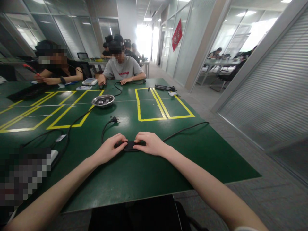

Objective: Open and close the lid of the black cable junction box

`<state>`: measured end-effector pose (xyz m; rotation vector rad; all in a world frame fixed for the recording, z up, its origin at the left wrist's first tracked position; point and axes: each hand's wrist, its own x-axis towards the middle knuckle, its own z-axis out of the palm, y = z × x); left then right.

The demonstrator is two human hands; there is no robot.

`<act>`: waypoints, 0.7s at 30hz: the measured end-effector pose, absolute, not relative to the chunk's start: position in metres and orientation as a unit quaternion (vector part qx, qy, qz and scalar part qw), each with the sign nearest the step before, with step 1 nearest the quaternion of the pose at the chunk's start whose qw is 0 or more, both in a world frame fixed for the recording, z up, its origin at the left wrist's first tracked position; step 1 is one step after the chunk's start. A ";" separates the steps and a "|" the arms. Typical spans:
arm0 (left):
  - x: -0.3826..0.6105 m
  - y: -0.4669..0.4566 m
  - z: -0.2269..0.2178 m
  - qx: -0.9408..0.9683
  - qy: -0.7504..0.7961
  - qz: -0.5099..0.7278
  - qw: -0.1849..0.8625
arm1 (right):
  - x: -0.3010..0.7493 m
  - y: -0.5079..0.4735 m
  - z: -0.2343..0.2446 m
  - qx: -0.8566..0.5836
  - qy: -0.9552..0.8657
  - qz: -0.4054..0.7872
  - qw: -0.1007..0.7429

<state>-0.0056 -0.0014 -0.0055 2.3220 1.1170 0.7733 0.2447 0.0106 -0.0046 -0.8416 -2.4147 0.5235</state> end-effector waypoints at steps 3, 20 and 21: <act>-0.007 -0.002 -0.005 0.859 0.395 0.260 0.198 | 0.243 0.008 -0.003 -0.360 -0.883 0.171 0.246; -0.009 0.002 -0.001 0.899 0.383 0.154 0.147 | 0.244 0.005 -0.003 -0.318 -0.894 0.214 0.230; -0.008 0.001 -0.001 0.901 0.377 0.156 0.144 | 0.244 0.004 -0.003 -0.317 -0.902 0.199 0.216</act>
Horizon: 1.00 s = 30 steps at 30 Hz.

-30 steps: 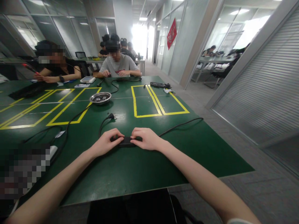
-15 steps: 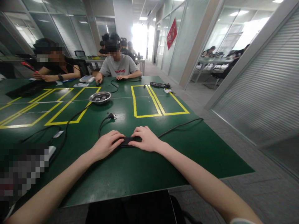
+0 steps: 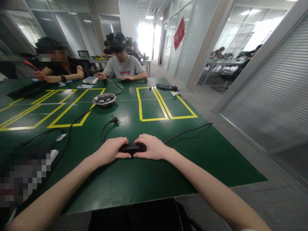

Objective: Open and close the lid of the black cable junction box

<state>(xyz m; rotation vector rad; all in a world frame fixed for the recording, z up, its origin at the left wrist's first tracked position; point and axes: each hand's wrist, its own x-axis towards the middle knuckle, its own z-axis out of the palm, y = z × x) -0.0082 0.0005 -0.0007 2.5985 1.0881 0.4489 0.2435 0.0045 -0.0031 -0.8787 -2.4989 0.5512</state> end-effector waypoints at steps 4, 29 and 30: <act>-0.004 -0.004 0.001 0.907 0.357 0.184 0.126 | 0.244 0.005 -0.004 -0.312 -0.913 0.167 0.201; 0.001 -0.003 0.000 0.908 0.335 0.242 0.064 | 0.244 0.004 -0.007 -0.273 -0.915 0.043 0.293; 0.001 -0.003 0.000 0.906 0.340 0.244 0.062 | 0.243 0.004 -0.007 -0.269 -0.914 0.047 0.299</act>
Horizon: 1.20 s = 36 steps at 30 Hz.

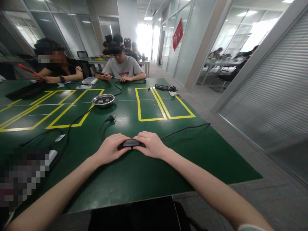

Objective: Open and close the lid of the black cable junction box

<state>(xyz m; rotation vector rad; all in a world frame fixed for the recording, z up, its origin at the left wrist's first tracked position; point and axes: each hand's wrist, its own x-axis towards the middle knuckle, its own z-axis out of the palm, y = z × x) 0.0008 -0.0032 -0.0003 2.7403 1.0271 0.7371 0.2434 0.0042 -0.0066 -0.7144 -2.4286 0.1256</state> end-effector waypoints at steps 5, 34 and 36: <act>0.002 -0.006 -0.001 0.900 0.353 0.243 0.076 | 0.243 0.003 -0.007 -0.260 -0.914 0.062 0.303; -0.002 -0.002 -0.007 0.877 0.360 0.301 0.104 | 0.286 0.049 -0.017 -0.480 -0.802 0.021 0.354; -0.002 -0.003 -0.008 0.887 0.347 0.278 0.127 | 0.304 0.059 -0.012 -0.533 -0.743 0.006 0.406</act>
